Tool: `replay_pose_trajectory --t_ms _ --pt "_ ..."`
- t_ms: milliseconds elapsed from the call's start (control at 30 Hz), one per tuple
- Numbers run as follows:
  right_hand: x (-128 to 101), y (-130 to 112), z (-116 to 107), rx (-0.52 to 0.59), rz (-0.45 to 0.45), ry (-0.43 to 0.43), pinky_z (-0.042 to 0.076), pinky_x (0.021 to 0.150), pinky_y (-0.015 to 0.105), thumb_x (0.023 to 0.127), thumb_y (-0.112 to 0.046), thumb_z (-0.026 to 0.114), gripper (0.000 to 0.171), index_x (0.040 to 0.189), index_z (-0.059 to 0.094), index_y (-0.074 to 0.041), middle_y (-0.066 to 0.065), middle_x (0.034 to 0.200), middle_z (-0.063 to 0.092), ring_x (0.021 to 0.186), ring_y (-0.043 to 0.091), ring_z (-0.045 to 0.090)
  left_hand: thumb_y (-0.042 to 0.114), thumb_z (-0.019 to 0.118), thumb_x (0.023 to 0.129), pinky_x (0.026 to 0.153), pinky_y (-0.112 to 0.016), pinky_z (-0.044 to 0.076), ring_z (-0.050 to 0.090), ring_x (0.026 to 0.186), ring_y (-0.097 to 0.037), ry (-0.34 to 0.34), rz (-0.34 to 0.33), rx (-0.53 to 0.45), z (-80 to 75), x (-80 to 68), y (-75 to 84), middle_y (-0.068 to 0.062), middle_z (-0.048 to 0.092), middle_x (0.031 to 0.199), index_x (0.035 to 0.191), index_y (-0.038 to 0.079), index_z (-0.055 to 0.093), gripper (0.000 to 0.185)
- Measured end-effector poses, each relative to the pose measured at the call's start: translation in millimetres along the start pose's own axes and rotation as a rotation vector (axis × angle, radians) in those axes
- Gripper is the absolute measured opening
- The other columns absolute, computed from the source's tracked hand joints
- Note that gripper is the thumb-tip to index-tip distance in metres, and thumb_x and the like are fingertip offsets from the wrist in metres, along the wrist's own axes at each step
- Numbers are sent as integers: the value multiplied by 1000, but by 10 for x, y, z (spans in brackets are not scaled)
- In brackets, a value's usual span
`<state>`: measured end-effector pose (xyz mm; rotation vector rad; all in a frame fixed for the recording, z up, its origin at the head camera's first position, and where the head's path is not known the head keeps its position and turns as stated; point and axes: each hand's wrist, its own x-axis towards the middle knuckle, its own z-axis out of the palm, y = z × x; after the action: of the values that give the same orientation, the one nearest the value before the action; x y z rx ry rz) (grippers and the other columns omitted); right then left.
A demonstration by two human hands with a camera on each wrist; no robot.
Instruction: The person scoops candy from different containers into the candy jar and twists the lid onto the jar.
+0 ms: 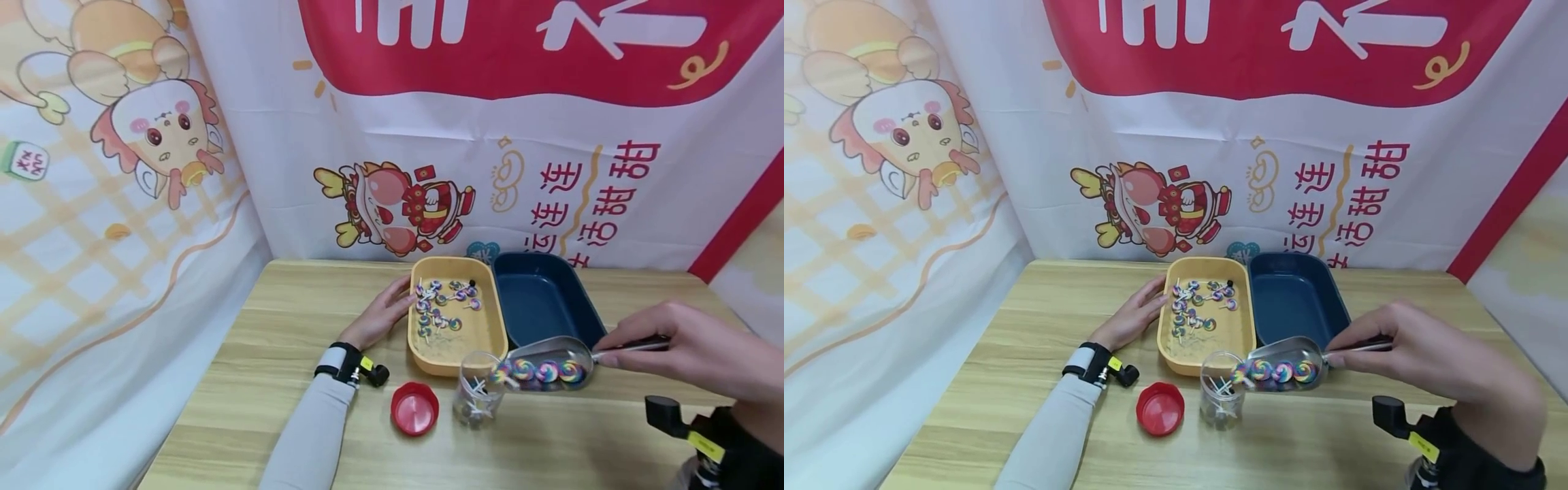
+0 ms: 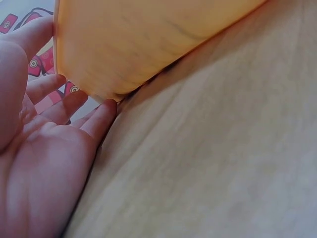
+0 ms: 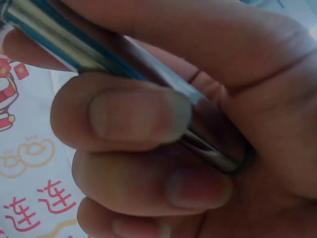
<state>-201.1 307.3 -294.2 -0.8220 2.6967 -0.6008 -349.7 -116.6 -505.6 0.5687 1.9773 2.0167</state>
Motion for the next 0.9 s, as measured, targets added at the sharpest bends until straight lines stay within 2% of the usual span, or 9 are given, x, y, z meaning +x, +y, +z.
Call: replay_pose_trajectory --t_ms 133,267,400,500,567,700,900 --pt "-8 -30 12 -19 20 45 55 65 21 95 -32 74 14 106 80 -28 -18 91 72 76 6 62 30 56 106 122 -41 33 35 150 -25 -7 -1 -10 10 -2 0 -8 27 167 162 17 28 64" --pt "87 -129 20 -65 107 85 53 63 21 95 -35 73 20 109 80 -23 -13 93 72 76 6 59 29 56 107 122 -40 34 36 149 -25 -17 -3 -26 18 -10 9 -8 27 167 162 16 27 64" --pt "362 -255 57 -45 104 92 47 56 22 99 -26 68 19 108 79 -13 -7 81 66 67 9 55 29 56 107 122 -39 35 37 149 -24 -6 2 -31 21 -17 23 -8 28 167 163 15 27 65" --pt "669 -354 172 -37 53 86 41 50 24 101 -19 64 16 99 78 -11 -7 69 55 59 11 49 29 57 106 122 -40 34 37 149 -24 1 4 -34 9 -24 31 -8 28 167 162 16 27 65" --pt "857 -423 272 -65 57 87 39 50 24 101 -16 62 18 94 77 -10 -6 67 52 58 11 47 30 58 106 121 -39 35 37 148 -23 6 0 -33 5 -22 28 -6 29 167 162 17 28 65" --pt "1136 -550 501 -143 151 126 37 50 26 100 -13 62 19 88 77 -9 -3 66 51 57 13 47 32 59 105 121 -38 35 37 148 -21 9 -12 -25 -2 -14 8 -4 30 166 162 20 29 65" --pt "1457 -666 832 -218 308 228 36 48 29 98 -10 59 23 76 66 -6 4 63 48 54 20 49 30 60 105 122 -40 35 38 148 -22 9 -17 -5 1 -30 20 -5 31 166 162 18 28 67"
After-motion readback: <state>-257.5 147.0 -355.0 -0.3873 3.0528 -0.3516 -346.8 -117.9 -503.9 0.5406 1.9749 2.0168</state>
